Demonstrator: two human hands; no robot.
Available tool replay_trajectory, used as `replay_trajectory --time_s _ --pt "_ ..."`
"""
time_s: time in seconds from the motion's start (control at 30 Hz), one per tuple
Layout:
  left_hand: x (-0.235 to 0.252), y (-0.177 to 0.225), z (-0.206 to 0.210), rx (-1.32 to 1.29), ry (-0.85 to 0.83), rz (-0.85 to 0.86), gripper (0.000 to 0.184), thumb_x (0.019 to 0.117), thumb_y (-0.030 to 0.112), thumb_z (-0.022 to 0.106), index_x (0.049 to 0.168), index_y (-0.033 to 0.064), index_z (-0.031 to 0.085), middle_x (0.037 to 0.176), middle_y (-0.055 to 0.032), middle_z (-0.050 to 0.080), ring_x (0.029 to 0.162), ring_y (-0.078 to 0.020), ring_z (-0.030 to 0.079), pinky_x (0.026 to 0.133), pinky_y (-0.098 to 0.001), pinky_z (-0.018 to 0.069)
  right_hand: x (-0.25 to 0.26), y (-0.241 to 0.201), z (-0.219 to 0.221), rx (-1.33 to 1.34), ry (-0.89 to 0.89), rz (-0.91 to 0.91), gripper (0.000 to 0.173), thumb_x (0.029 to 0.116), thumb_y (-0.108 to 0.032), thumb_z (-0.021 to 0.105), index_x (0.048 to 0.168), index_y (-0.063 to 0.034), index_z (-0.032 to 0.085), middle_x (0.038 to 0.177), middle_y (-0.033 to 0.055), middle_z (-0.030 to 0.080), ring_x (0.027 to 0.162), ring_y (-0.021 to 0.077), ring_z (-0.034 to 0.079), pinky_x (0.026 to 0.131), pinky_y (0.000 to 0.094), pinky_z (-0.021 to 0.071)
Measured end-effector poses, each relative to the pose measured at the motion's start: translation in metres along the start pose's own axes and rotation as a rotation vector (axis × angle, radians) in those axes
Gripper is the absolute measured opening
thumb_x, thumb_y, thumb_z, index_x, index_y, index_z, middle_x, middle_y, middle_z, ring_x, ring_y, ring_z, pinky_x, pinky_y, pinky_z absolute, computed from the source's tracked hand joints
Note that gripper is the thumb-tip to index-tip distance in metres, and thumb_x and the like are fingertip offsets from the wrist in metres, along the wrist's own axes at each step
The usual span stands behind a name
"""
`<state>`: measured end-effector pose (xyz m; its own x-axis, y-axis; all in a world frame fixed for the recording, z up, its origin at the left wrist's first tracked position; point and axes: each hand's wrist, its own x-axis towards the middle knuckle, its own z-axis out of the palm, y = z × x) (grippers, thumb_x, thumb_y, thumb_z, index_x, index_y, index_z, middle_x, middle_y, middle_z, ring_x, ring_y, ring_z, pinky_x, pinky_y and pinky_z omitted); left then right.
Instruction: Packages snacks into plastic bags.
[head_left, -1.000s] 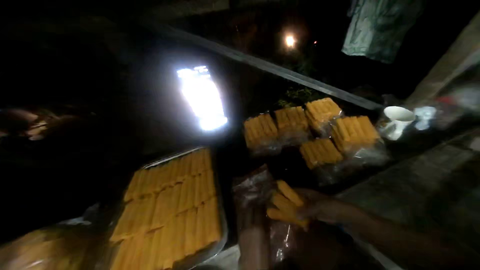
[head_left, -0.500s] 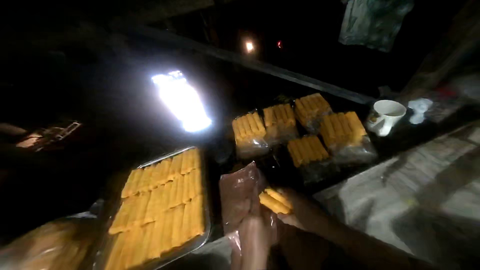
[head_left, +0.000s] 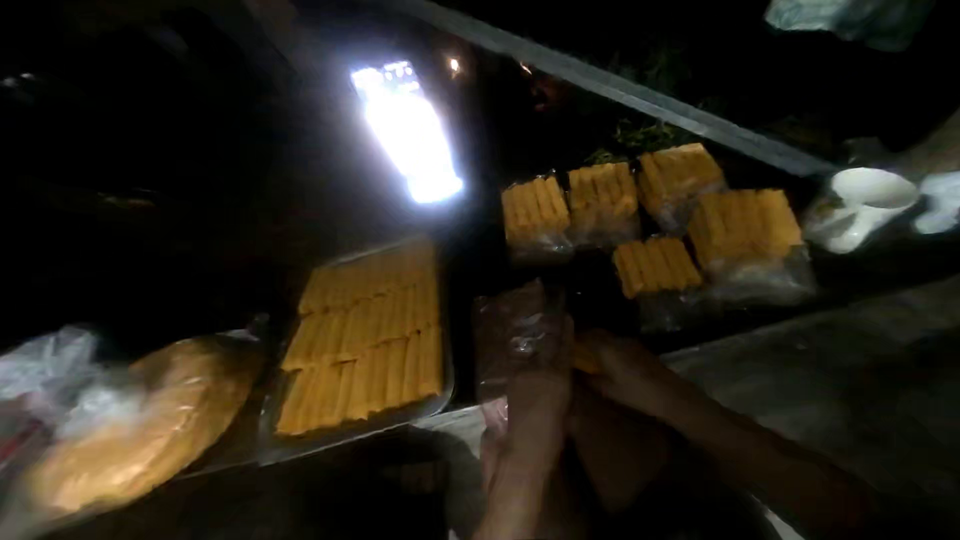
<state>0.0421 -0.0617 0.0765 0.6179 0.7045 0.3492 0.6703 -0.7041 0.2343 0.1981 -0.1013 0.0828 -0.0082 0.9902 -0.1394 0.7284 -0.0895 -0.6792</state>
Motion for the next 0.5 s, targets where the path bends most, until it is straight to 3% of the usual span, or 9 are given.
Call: replay_trajectory --time_s 0.13,0.2,0.33,0.4,0.5 --pt "0.001 -0.008 -0.005 -0.082 -0.037 -0.106 0.062 0.0891 0.005 0.071 0.148 0.0054 0.053 0.140 -0.0181 0.062 0.093 -0.0366 0.074 0.074 -0.0525 0.0609 0.003 0.010 -0.004 0.101 -0.013 0.104 0.060 0.0908 -0.013 0.073 0.146 -0.0011 0.051 0.136 0.0232 0.061 0.124 0.0361 0.061 0.106 0.0529 0.0481" --pt "0.000 -0.022 -0.007 -0.177 -0.083 -0.227 0.063 0.0938 0.008 0.067 0.153 0.0050 0.046 0.147 -0.0205 0.056 0.108 -0.0392 0.070 0.088 -0.0554 0.0584 0.001 0.026 -0.006 0.314 0.021 0.136 0.059 0.0910 -0.012 0.072 0.145 -0.0004 0.051 0.131 0.0220 0.063 0.116 0.0303 0.065 0.100 0.0478 0.0536" --pt "0.002 -0.041 -0.006 -0.378 -0.129 -0.412 0.068 0.0905 0.000 0.068 0.154 0.0034 0.043 0.145 -0.0240 0.056 0.124 -0.0402 0.062 0.104 -0.0560 0.0494 -0.010 0.022 -0.014 0.784 0.176 0.238 0.058 0.0893 -0.009 0.071 0.143 0.0005 0.050 0.123 0.0173 0.065 0.102 0.0215 0.069 0.087 0.0386 0.0606" --pt "0.004 -0.039 -0.005 -0.436 -0.138 -0.441 0.067 0.0911 0.000 0.068 0.153 0.0025 0.043 0.141 -0.0255 0.058 0.124 -0.0391 0.062 0.105 -0.0543 0.0492 -0.010 0.015 -0.012 0.858 0.232 0.227 0.058 0.0887 -0.008 0.072 0.142 0.0010 0.050 0.119 0.0158 0.066 0.097 0.0209 0.071 0.082 0.0371 0.0629" --pt "0.006 -0.034 0.002 -0.480 -0.100 -0.417 0.066 0.0895 0.000 0.068 0.151 0.0006 0.046 0.134 -0.0254 0.063 0.116 -0.0370 0.066 0.100 -0.0519 0.0529 -0.010 0.007 -0.005 0.842 0.219 0.163 0.060 0.0878 -0.011 0.072 0.143 -0.0002 0.051 0.121 0.0135 0.067 0.101 0.0170 0.070 0.086 0.0346 0.0619"
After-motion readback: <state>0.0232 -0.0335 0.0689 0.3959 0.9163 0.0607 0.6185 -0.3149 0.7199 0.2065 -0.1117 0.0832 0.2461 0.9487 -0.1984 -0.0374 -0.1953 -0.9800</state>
